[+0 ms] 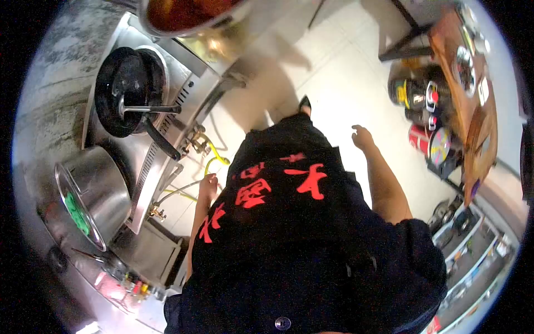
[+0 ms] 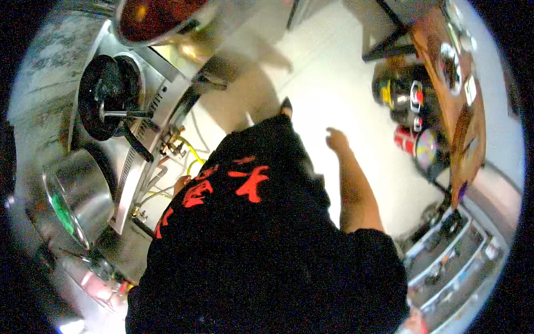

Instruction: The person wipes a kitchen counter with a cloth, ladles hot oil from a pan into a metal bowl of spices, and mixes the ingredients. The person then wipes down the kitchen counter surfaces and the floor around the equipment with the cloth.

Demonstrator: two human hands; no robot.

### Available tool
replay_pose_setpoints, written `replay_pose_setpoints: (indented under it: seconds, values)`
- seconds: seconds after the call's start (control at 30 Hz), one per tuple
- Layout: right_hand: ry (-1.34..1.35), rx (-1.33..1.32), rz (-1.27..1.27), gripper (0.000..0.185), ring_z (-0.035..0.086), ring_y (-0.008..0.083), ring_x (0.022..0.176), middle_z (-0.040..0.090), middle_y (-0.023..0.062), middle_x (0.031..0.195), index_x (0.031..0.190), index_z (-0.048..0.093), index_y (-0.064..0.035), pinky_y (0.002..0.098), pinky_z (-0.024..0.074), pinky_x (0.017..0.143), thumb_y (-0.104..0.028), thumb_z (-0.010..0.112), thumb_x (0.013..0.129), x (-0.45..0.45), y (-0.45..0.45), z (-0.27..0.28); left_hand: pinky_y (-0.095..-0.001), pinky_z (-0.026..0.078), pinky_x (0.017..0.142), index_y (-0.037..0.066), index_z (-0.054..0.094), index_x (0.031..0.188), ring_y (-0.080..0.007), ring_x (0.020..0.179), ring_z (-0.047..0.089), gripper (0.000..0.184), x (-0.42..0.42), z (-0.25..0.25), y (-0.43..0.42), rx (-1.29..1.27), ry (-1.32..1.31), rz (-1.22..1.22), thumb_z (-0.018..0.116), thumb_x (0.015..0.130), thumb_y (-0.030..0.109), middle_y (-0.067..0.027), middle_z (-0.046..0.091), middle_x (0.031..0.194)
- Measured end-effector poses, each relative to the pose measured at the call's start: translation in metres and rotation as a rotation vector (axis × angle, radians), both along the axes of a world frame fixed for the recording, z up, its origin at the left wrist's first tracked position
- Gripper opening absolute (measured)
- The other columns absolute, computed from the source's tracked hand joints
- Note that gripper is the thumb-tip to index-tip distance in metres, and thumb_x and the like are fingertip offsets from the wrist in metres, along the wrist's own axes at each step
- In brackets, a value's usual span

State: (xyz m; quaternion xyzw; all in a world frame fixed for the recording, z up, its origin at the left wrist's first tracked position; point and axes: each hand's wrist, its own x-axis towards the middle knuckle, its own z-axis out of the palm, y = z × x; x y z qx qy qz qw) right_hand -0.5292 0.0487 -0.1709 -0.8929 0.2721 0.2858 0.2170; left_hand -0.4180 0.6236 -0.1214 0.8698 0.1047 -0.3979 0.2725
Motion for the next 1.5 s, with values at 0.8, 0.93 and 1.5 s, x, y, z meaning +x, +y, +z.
replay_pose_setpoints:
  seconds: [0.8,0.93,1.5]
  values:
    - [-0.341,0.033,0.423,0.029,0.061,0.0312,0.077,0.062,0.0181,0.086,0.103,0.057,-0.0052,0.0372,0.0489,0.069,-0.010,0.048,0.076,0.117,-0.015,-0.003,-0.0388,0.044,0.084,-0.001,0.060,0.095,-0.0353,0.093,0.057,0.032,-0.084,-0.093,0.018,0.043,-0.043,0.323,0.048,0.079,0.025,-0.0230,0.060,0.094]
    - [-0.382,0.026,0.459,0.029,0.060,0.0316,0.078,0.062,0.0190,0.087,0.103,0.057,-0.0046,0.0377,0.0487,0.069,-0.008,0.050,0.075,0.110,-0.006,-0.002,-0.0381,0.044,0.084,0.001,0.060,0.095,-0.0352,0.093,0.056,0.032,-0.069,-0.096,0.018,0.014,-0.130,0.297,0.048,0.078,0.025,-0.0226,0.060,0.096]
    - [-0.708,0.671,0.336,0.031,0.056,0.0126,0.078,0.061,0.0073,0.089,0.115,0.050,-0.0031,0.0251,0.0456,0.069,-0.017,0.048,0.088,0.278,0.245,0.141,-0.0374,0.046,0.082,-0.001,0.060,0.096,-0.0344,0.090,0.058,0.032,-0.095,-0.075,0.059,-0.044,-0.123,0.391,0.052,0.076,0.022,-0.0233,0.060,0.094]
